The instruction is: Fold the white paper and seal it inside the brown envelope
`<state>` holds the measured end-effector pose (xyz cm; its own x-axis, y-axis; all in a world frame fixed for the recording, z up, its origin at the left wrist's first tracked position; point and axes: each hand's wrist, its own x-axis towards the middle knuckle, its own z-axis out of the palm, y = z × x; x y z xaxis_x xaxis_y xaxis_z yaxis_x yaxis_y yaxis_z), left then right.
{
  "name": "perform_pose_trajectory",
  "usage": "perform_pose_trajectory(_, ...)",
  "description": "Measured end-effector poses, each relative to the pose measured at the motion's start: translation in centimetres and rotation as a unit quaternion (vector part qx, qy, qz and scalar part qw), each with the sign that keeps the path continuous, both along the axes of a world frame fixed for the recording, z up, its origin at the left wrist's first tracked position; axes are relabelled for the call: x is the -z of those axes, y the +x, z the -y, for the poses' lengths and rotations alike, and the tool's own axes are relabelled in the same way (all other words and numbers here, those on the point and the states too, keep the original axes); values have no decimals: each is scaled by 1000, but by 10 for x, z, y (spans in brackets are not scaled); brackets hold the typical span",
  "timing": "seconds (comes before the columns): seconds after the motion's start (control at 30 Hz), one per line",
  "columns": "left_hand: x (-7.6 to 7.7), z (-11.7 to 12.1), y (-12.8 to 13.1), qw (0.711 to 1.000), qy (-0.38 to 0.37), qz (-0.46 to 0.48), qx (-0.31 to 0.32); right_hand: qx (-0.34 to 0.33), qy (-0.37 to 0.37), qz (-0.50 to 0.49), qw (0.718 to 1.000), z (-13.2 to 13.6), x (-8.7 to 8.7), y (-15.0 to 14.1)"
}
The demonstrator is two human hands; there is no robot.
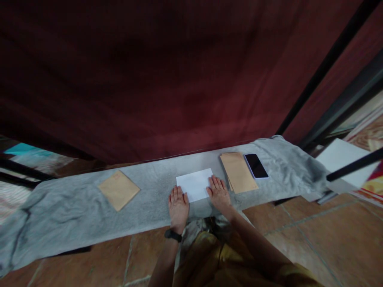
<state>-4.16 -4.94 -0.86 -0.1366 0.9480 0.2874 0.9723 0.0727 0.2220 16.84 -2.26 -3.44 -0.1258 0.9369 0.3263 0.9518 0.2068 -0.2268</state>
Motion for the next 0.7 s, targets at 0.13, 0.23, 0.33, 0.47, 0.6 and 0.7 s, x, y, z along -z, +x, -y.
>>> perform_pose_trajectory(0.13,-8,-2,-9,997,-7,82,8,5,-2,-20,1000,4,0,2)
perform_pose_trajectory(0.23,-11,-8,-15,978,-16,205,-12,5,-4,-27,1000,5,-2,1)
perform_pose_trajectory(0.33,-14,-16,-18,954,-31,295,-37,7,-4,-31,999,6,-4,0)
perform_pose_trajectory(0.47,-22,-23,-18,891,-42,446,-71,6,-6,-27,1000,7,-7,0)
perform_pose_trajectory(0.6,-30,-17,-14,814,-49,570,-97,8,-14,-33,999,8,-12,2)
perform_pose_trajectory(0.7,-36,-11,-10,754,-60,642,-126,-28,-19,-54,998,13,-19,2)
